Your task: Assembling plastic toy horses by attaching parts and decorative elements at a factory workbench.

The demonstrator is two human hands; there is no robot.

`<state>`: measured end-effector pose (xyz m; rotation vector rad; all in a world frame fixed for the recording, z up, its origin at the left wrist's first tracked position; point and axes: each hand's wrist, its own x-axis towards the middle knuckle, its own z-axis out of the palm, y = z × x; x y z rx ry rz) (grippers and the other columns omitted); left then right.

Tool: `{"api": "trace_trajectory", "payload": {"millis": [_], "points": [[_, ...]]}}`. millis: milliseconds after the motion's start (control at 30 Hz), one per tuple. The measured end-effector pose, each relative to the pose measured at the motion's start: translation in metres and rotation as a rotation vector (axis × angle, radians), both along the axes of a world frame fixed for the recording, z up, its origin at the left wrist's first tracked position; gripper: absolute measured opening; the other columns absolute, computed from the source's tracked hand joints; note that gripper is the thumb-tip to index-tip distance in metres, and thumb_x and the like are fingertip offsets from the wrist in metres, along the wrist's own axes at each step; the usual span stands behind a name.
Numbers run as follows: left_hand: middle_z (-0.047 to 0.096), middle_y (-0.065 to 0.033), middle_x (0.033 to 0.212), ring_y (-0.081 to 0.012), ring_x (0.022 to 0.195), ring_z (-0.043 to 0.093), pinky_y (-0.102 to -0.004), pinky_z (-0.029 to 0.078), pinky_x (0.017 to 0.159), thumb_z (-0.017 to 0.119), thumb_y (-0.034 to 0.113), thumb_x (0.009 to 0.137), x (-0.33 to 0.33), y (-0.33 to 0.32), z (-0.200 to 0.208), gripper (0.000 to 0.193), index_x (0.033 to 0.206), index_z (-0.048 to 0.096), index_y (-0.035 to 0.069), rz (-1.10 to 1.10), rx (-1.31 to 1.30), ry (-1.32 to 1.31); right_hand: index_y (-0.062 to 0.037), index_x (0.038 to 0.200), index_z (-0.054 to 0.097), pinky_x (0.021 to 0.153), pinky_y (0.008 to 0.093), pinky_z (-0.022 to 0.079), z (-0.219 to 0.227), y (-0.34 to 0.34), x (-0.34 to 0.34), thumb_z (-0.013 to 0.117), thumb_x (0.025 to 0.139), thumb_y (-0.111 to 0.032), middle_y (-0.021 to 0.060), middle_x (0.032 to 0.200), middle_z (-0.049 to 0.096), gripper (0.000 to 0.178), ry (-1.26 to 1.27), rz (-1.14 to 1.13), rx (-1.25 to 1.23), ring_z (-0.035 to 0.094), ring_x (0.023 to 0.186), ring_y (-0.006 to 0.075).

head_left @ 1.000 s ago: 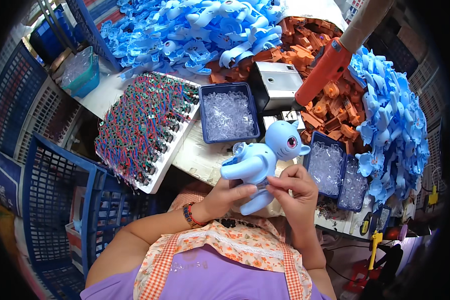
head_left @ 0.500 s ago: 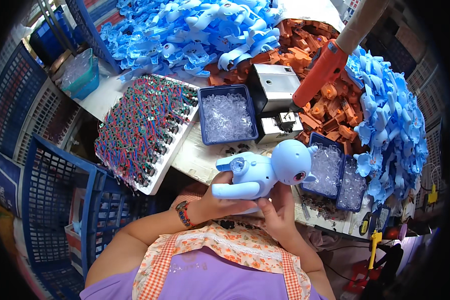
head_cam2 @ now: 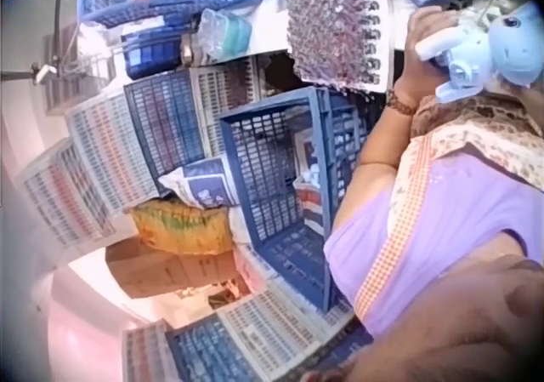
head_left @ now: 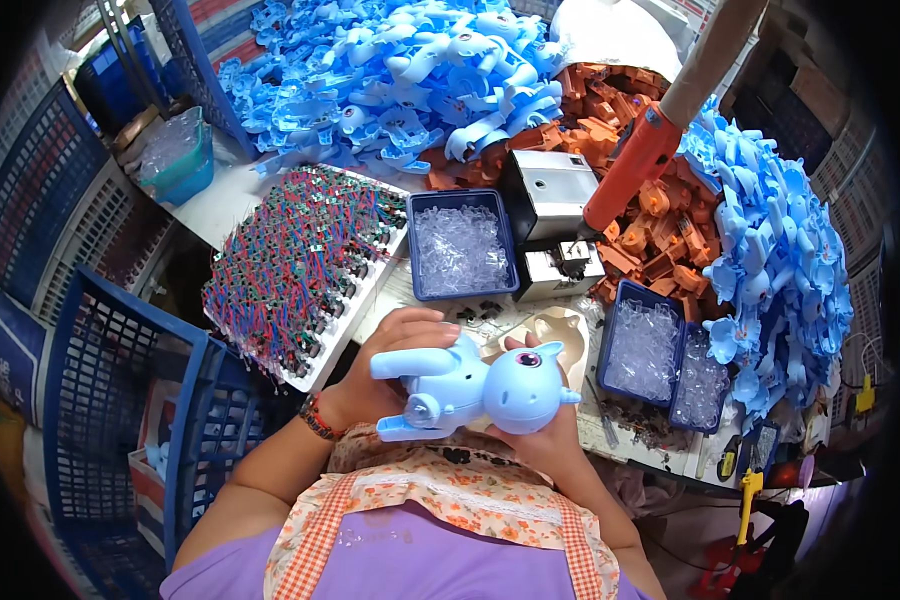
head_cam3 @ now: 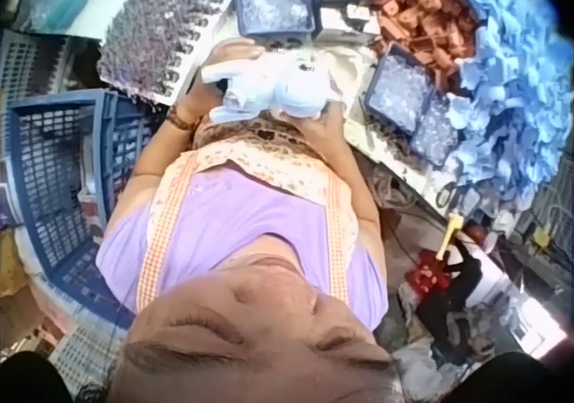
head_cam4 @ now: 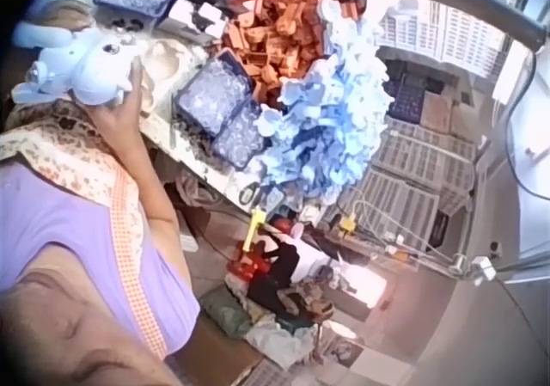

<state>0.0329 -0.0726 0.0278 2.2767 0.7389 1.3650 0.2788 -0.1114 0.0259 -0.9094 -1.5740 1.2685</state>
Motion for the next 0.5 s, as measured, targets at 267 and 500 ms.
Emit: {"api": "trace_trajectory", "payload": {"millis": [267,500], "points": [[0.049,-0.0168,0.142,-0.0316,0.118,0.055,-0.0432,0.048,0.097,0.062,0.048,0.091,-0.108,-0.043,0.007,0.066,0.141,0.044,0.008,0.585,0.217,-1.026,-0.0010,0.136,0.049,0.091,0.0323,0.050,-0.004,-0.003,0.030,0.068,0.079,0.005,0.0152,0.136,0.048,0.061,-0.211,-0.038,0.154,0.064,0.103,0.0221],[0.054,-0.0244,0.133,-0.0283,0.105,0.059,-0.0394,0.049,0.090,0.050,0.056,0.094,-0.170,-0.097,0.033,0.075,0.142,0.041,0.000,0.120,0.151,-1.529,-0.0008,0.119,0.061,0.083,0.0277,0.050,-0.005,0.002,0.052,0.063,0.084,0.006,0.0120,0.123,0.057,0.036,-0.085,-0.231,0.052,0.066,0.092,0.0164]]}}
